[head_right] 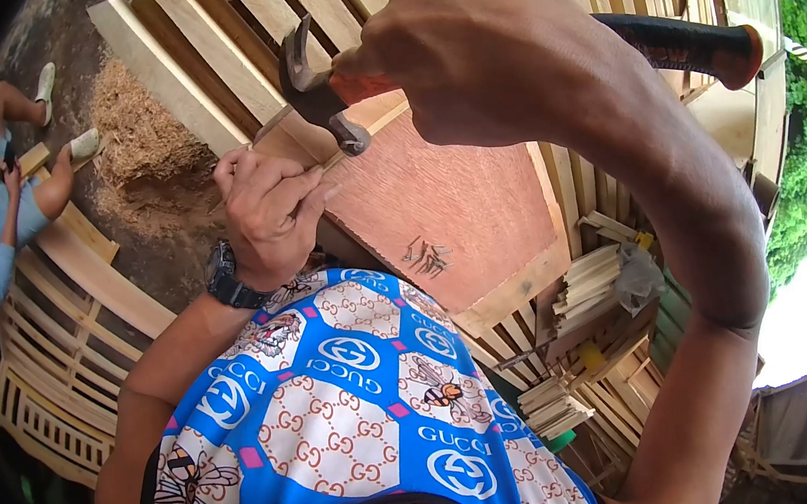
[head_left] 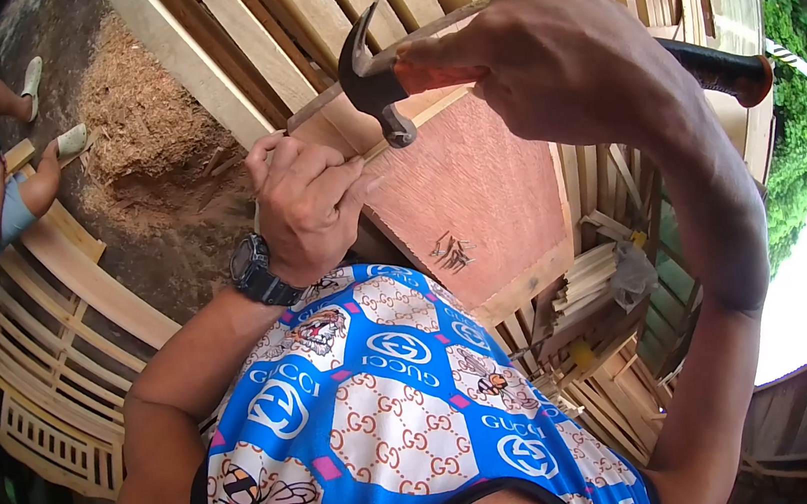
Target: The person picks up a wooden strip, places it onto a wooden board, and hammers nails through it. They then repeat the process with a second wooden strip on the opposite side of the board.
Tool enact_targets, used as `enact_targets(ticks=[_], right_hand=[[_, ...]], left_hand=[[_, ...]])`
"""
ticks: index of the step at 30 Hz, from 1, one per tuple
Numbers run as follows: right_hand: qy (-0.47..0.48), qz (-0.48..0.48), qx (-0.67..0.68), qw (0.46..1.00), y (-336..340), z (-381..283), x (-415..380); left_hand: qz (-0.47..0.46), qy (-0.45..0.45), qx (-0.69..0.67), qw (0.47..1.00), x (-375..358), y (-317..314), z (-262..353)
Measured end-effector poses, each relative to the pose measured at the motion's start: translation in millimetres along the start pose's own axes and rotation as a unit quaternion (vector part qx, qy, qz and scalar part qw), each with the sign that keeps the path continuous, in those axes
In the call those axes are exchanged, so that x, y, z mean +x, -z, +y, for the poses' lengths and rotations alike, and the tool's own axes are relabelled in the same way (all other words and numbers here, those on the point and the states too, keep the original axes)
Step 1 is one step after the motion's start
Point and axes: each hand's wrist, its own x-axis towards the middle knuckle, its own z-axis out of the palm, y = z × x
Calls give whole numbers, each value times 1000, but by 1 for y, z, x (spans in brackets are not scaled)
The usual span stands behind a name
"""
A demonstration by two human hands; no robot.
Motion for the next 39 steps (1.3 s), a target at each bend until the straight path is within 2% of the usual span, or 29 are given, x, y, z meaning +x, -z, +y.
enact_targets(ticks=[2,5,8,12,14,27,30,39], right_hand=[[-25,-28,-15,999,-1,-3,-1],[3,0,3,1000,-5,1,-2],[-22,-24,-13,999,-4,-1,-2],[1,0,-8,1000,-8,2,-2],[-15,-22,-11,1000,-4,0,-3],[-23,-29,15,999,-3,2,-5],[-8,-7,21,1000,-8,4,-6],[-33,-34,45,998,-3,0,-2]], left_hand=[[0,-2,0,1000,-2,-1,1],[1,1,6,1000,-2,-2,0],[-2,5,8,1000,-2,-2,1],[-8,5,5,1000,-1,0,1],[-9,7,5,1000,-2,0,1],[-7,3,3,1000,-3,0,2],[-8,2,2,1000,-2,0,2],[-10,-1,-1,1000,-1,0,2]])
